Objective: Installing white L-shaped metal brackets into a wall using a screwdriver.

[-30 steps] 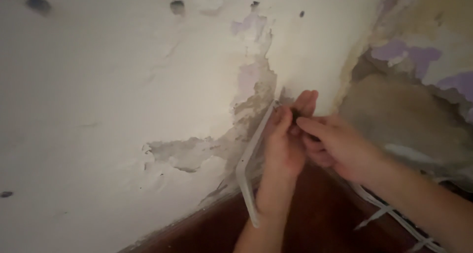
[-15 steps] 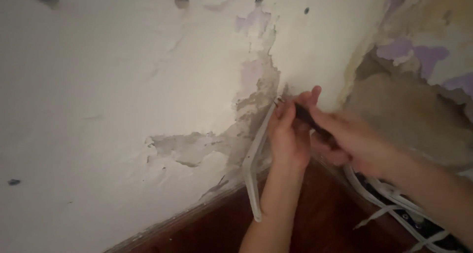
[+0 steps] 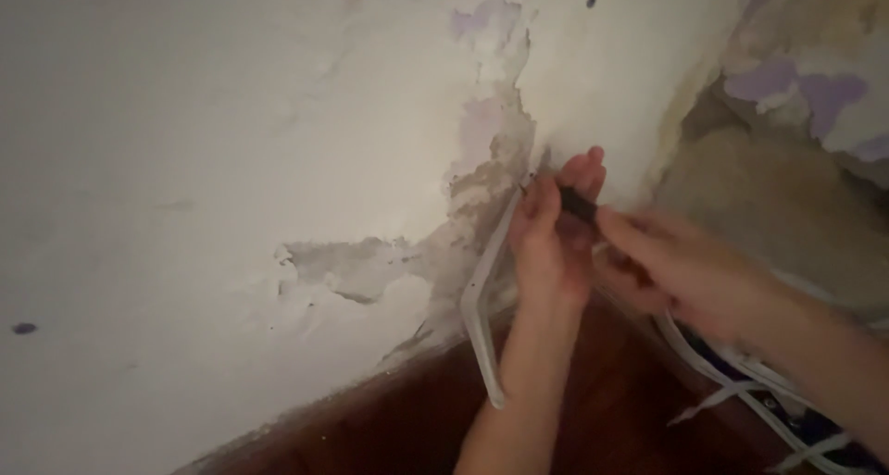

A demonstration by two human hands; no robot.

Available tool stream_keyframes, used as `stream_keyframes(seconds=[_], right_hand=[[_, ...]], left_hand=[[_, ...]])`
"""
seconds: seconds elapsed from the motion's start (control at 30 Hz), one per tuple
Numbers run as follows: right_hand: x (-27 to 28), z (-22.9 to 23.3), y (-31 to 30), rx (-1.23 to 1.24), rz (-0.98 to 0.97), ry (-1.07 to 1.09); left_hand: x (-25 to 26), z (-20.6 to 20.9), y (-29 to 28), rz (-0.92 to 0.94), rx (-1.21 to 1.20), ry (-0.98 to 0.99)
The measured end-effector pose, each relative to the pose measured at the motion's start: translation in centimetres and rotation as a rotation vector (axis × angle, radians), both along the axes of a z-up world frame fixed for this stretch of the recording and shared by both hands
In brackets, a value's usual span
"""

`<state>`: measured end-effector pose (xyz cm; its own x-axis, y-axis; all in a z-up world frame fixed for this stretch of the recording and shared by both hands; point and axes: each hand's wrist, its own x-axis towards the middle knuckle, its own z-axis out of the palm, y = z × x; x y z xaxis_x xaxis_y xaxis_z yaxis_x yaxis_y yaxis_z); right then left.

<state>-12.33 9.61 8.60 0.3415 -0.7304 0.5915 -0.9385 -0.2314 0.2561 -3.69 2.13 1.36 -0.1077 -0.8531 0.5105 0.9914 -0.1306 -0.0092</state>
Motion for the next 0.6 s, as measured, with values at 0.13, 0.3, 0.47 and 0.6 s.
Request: stream_keyframes(seconds=[0.13,0.3,0.47,0.6], right_hand=[[0.3,-0.4,0.1,0.01,-0.12,-0.011],[0.9,-0.9,0.4,0.046,-0.209,0.017],[-2.6,-3.3,0.2,0.083,-0.329,0.096],[-1.1,-2.7,0.3,0.711,0.062,-1.619]], left_hand=[[0.1,0.1,0.2,-0.016,0.016,-0.004],[-0.2,0.1,0.6,-0.013,0.024,-0.013],[-1.0,-1.2,-0.7,-0.038,-0.071,0.08],[-0.1,-0.3,0.0,-0.042,-0.002,-0.02]])
